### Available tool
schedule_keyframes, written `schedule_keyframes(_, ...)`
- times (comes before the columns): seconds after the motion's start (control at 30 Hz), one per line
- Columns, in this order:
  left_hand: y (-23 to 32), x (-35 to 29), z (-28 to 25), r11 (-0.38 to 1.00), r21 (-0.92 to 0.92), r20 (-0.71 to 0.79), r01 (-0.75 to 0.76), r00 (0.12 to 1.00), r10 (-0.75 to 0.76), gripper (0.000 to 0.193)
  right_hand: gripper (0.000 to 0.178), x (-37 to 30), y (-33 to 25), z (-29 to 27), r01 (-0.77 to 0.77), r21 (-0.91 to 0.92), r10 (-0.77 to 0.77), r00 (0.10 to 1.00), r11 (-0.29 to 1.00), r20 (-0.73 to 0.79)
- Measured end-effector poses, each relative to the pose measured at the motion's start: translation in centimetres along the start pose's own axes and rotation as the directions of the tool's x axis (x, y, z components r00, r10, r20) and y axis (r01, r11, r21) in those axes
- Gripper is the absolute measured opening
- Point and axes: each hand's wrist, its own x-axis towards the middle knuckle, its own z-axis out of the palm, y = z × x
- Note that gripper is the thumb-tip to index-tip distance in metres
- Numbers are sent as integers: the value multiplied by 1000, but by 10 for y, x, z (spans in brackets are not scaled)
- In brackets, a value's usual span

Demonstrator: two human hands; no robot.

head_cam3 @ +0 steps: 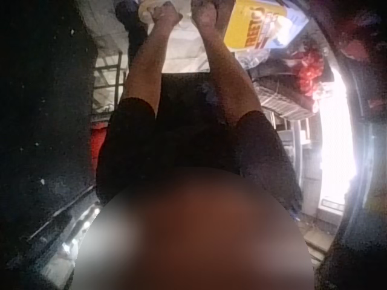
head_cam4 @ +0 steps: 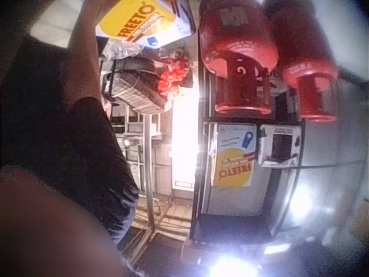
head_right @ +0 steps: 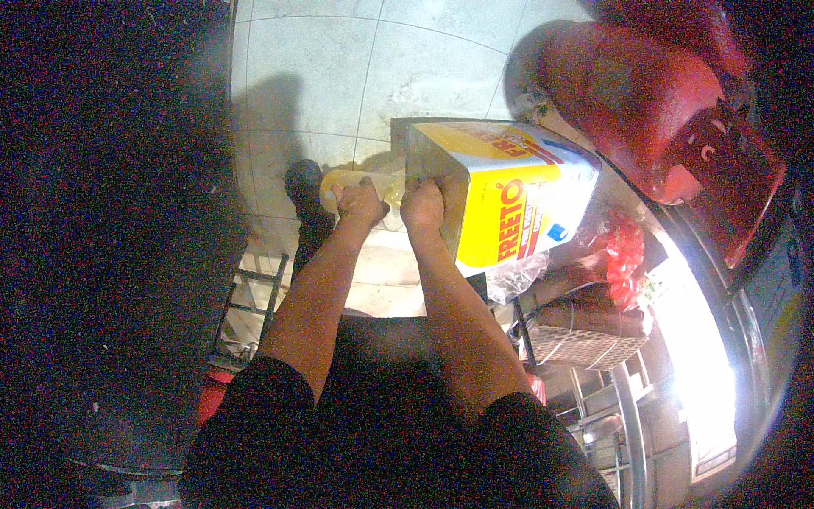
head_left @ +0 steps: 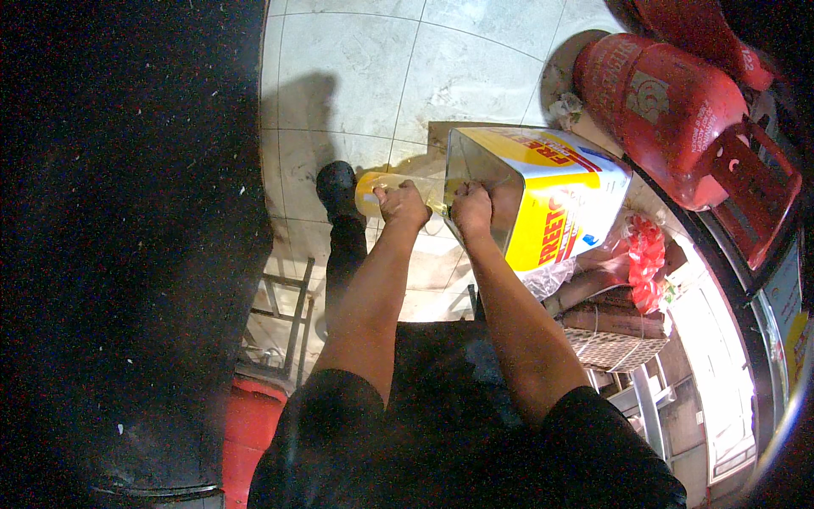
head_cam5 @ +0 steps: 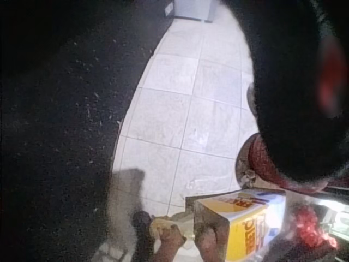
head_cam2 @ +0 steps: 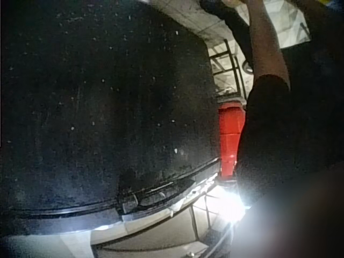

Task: The person stirs a red meat-based sauce in a large wok on a gas stove. They pour cooking oil from a large container into a measuring jug, then add the oil to the wok. The person adds a powdered ingredient from a packet and a small yellow cube to the sauce, stirring after each addition.

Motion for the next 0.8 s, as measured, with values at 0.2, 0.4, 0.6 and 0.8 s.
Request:
schedule_keyframes(0.2,-1,0,2,999,-50,-16,4,1000,-5,57,24,-1,1,0,-21,67,20,1000,998,10)
schedule_keyframes(0.4,1,-3,-1,999,-53,-30,13,999,-15,56,23,-1,2,0,2,35,-2,1000,999,-8)
schedule_keyframes(0.6,1,-4,-3,1000,-19,-65,6,998,-7,56,23,0,3,0,18,28,-18,1000,999,0)
schedule_keyframes(0.8,0,-4,3,1000,-21,-93,-2,996,0,62,25,-2,4,1,22,59,-21,1000,998,-7)
